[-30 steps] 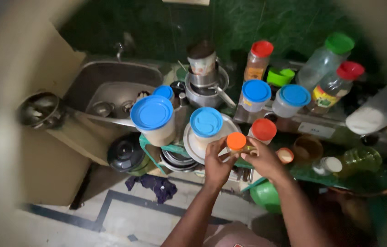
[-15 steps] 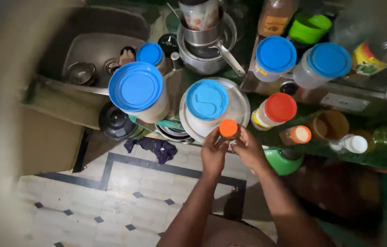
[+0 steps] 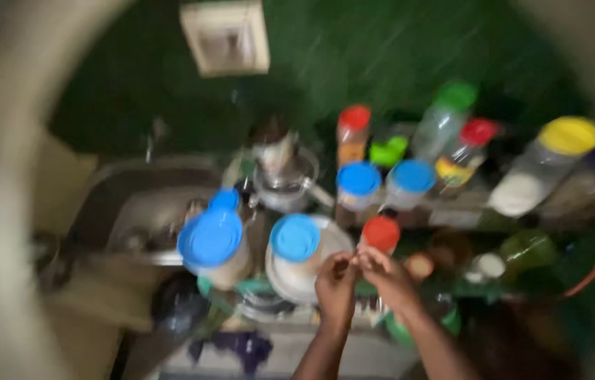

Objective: The person opens and closes various kitchen storage jars and spice containers, twisting lids on and off, and places the secured containers onto the wall shelves. They handle a large brown-lidded canister, a green-lidded jar, a blue-lidded container, small white bottles, and an orange-lidded jar one at a time.

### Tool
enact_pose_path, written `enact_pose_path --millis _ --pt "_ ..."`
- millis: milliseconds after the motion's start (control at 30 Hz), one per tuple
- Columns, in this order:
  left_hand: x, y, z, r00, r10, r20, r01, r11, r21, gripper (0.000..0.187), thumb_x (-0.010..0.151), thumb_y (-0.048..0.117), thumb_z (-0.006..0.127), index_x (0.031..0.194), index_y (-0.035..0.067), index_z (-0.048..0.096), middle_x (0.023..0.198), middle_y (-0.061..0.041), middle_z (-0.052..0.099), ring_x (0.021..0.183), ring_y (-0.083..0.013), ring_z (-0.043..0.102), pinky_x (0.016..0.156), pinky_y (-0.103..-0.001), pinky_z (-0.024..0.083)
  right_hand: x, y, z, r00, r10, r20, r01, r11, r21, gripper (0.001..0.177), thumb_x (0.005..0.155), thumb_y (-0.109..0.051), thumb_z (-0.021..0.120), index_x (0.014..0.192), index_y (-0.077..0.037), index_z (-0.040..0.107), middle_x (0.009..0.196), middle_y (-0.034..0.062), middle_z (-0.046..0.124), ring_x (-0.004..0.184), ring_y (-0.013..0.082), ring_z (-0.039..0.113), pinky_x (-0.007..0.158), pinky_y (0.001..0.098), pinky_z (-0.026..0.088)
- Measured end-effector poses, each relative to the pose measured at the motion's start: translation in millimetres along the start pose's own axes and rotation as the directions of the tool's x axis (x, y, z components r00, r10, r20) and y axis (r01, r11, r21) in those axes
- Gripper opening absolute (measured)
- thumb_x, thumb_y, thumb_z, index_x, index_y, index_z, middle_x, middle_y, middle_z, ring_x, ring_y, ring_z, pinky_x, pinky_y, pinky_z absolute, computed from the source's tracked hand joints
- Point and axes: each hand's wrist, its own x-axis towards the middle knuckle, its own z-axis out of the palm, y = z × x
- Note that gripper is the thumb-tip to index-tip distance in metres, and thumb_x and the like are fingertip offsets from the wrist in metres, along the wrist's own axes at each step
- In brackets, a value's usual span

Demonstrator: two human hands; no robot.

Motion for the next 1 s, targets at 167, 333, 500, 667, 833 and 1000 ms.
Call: enact_pose_path --millis 167,333,500,667,833,1000 --pt "2.1 45.1 54.4 0.979 0.036 0.201 0.01 0.975 -0.222 0.019 0.091 0.013 0.073 0.106 0.001 0.073 0.097 -0.006 0.075 0.09 -0.0134 0.07 0.081 -0.028 0.056 -34.8 -70.5 -33.0 0.982 -0.167 -0.088 0.177 0.976 0.13 0.053 0.088 -0.017 0.068 0.138 -0.002 0.061 0.127 0.0085 0.071 0.115 0.0172 0.066 0.098 0.0327 0.051" --pt "-11.4 47.4 93.7 0.942 0.054 0.331 0.02 0.977 -0.214 0.023 0.093 0.016 0.074 0.11 0.0 0.074 0.1 -0.004 0.074 0.091 -0.0118 0.068 0.082 -0.028 0.055 -73.3 -98.6 -77.5 0.944 -0.19 -0.271 0.232 0.964 0.13 0.043 0.094 -0.017 0.066 0.132 0.002 0.065 0.127 0.0112 0.072 0.12 0.016 0.066 0.103 0.0301 0.048" --pt "-14.7 21.9 114.7 0.934 0.099 0.342 -0.073 0.994 -0.087 0.027 0.092 0.015 0.076 0.114 0.0 0.073 0.102 -0.004 0.075 0.094 -0.0113 0.069 0.085 -0.027 0.055 -80.3 -80.3 -125.1 0.909 -0.201 -0.365 0.294 0.93 0.22 0.044 0.093 -0.013 0.064 0.133 0.006 0.061 0.129 0.017 0.07 0.121 0.0243 0.067 0.107 0.0358 0.05" --pt "-19.6 -8.6 105.2 0.962 0.106 0.254 -0.209 0.88 0.427 0.035 0.084 0.015 0.078 0.116 0.005 0.074 0.105 -0.01 0.075 0.09 -0.0182 0.072 0.081 -0.03 0.056 -55.4 -8.7 -157.6 0.91 -0.092 -0.405 0.218 0.936 0.276 0.041 0.093 -0.008 0.064 0.129 0.01 0.061 0.125 0.021 0.069 0.115 0.0277 0.069 0.105 0.0379 0.053" --pt "-27.4 -65.2 88.2 0.966 -0.074 0.248 -0.072 0.842 0.535 0.045 0.08 0.019 0.083 0.121 0.006 0.071 0.113 -0.015 0.076 0.104 -0.0288 0.073 0.089 -0.038 0.055 -18.0 96.3 -169.8 0.928 0.057 -0.367 0.112 0.899 0.424 0.041 0.09 -0.005 0.067 0.128 0.01 0.062 0.12 0.0216 0.07 0.109 0.0286 0.071 0.099 0.0395 0.058" --pt "-25.3 -126.4 78.9 0.961 0.072 0.266 -0.202 0.842 0.501 0.076 0.069 0.017 0.086 0.136 0.002 0.054 0.128 -0.02 0.066 0.118 -0.035 0.066 0.098 -0.041 0.051 -1.5 160.7 -141.9 0.875 0.23 -0.425 -0.055 0.921 0.384 0.052 0.088 -0.006 0.069 0.138 0.003 0.059 0.127 0.0172 0.071 0.112 0.0268 0.067 0.096 0.0365 0.052"
